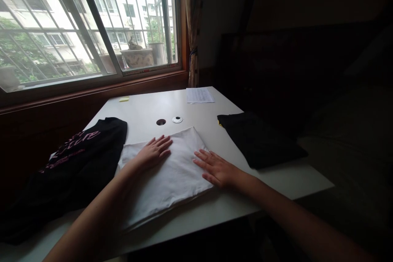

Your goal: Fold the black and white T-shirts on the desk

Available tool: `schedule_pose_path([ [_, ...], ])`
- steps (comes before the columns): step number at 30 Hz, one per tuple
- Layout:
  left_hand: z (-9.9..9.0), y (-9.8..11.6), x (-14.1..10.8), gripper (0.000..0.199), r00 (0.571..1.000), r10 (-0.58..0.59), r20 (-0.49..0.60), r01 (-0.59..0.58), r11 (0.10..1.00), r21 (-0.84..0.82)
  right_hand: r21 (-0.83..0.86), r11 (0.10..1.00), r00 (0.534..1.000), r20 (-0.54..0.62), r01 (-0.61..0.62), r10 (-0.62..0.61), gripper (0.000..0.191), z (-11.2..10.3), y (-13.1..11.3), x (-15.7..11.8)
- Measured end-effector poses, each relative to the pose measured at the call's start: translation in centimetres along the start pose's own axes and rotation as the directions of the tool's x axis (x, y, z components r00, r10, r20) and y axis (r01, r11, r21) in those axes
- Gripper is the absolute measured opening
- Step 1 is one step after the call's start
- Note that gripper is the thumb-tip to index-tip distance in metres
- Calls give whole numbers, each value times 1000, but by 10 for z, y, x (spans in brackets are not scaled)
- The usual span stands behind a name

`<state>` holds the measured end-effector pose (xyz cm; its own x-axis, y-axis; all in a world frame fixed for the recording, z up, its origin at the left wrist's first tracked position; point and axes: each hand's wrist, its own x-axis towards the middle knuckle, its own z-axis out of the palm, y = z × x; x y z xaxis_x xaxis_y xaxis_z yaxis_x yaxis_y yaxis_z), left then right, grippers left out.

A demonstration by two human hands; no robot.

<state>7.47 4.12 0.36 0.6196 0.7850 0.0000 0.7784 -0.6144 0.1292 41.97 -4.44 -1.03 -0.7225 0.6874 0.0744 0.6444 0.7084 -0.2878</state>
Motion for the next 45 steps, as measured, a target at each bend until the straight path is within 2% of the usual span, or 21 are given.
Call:
schedule_pose_path([
  [5,-2,-23,5,61,997,-74,38,74,997,-12,38,996,996,33,81,-82,54,-8,-7,-18],
  [8,-2,-20,14,59,996,-84,8,84,996,4,67,990,992,-11,126,-126,57,-13,-14,-25],
  [10,-3,-5,24,57,999,-26,-33,27,999,30,73,988,991,-25,133,-132,57,-14,-18,-28],
  [12,-2,18,39,56,995,78,-67,-76,996,41,74,988,991,-21,134,-132,57,-15,-19,-28],
  [15,1,54,64,56,970,229,-81,-228,973,24,82,987,991,-25,135,-133,58,-16,-20,-28],
  [17,5,71,80,57,960,274,-51,-274,962,-5,88,987,991,-23,135,-134,59,-16,-20,-29],
  [19,9,79,95,60,963,267,-24,-268,963,-31,91,987,992,-2,129,-130,61,-17,-21,-31],
  [27,14,64,132,63,985,174,-3,-174,984,-50,140,983,992,10,120,-123,68,-20,-26,-40],
  [36,15,56,149,63,993,112,31,-110,991,-73,175,971,984,34,165,-173,62,-25,-31,-49],
  [42,20,49,154,59,996,83,-43,-86,994,-74,246,950,980,-3,192,-197,52,-33,-32,-55],
  [45,21,47,150,58,991,77,-110,-87,992,-91,339,927,987,-39,161,-157,48,-33,-27,-60],
])
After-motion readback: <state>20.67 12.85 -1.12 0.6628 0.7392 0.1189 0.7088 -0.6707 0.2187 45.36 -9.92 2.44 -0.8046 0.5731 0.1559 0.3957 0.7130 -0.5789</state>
